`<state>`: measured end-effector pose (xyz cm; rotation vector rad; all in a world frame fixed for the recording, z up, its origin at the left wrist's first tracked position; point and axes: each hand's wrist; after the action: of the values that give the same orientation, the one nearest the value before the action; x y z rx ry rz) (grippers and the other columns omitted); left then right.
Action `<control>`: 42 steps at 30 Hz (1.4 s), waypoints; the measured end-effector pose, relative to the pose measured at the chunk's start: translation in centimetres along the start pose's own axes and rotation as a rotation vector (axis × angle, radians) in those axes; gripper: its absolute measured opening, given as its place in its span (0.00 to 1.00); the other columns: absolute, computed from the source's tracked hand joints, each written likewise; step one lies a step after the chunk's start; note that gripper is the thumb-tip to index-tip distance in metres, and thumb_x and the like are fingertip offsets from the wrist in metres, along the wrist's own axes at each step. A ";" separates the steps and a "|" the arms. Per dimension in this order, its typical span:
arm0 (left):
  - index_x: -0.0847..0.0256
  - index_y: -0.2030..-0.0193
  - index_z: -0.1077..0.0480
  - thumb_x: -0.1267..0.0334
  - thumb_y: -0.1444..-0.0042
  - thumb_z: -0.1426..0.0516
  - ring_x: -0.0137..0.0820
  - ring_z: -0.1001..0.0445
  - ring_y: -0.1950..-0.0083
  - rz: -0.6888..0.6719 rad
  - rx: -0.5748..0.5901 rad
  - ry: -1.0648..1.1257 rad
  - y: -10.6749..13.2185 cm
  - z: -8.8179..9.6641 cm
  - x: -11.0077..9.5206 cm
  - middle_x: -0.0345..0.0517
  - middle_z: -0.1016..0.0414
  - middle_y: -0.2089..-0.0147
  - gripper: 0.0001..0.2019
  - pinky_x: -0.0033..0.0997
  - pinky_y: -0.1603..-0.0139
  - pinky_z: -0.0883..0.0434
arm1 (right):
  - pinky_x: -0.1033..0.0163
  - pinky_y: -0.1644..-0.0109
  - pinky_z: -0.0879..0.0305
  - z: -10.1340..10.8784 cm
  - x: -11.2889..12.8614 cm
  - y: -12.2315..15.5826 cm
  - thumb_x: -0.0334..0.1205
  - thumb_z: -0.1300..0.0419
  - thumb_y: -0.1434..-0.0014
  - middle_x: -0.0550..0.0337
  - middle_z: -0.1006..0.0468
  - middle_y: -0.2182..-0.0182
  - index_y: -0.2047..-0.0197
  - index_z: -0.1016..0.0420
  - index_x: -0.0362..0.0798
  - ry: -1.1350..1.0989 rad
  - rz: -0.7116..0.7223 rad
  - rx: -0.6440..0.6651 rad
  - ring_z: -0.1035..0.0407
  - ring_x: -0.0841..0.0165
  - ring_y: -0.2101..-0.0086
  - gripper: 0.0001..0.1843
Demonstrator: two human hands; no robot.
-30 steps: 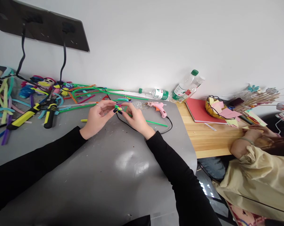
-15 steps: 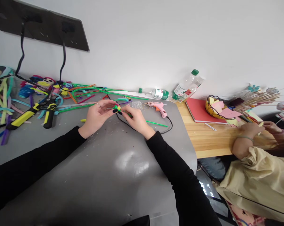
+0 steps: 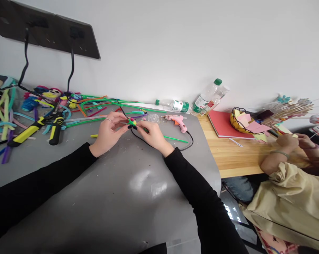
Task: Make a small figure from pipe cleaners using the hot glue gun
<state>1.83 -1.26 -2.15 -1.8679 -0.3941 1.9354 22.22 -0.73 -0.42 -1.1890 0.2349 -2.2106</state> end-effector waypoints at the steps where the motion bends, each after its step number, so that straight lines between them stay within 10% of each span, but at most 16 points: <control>1: 0.56 0.53 0.30 0.50 0.39 0.33 0.40 0.17 0.51 -0.005 -0.001 -0.007 0.0 0.0 0.1 0.50 0.19 0.52 0.16 0.44 0.48 0.18 | 0.65 0.63 0.40 0.0 0.0 0.0 0.48 0.45 0.27 0.60 0.25 0.70 0.62 0.22 0.46 0.005 -0.001 0.001 0.39 0.71 0.71 0.18; 42: 0.59 0.51 0.25 0.52 0.35 0.38 0.38 0.16 0.51 -0.025 0.056 -0.146 -0.1 0.1 -0.4 0.52 0.17 0.49 0.14 0.39 0.49 0.16 | 0.65 0.63 0.40 0.0 -0.4 0.2 0.49 0.46 0.27 0.59 0.24 0.69 0.62 0.22 0.46 0.012 0.010 0.027 0.38 0.70 0.70 0.19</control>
<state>1.76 -1.42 -1.73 -1.6854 -0.4014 2.0511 22.48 -0.70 -0.81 -1.1581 0.2151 -2.2062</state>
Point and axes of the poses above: each hand's wrist, its own y-axis away from the middle knuckle, its own z-axis out of the back of the hand, x = y × z
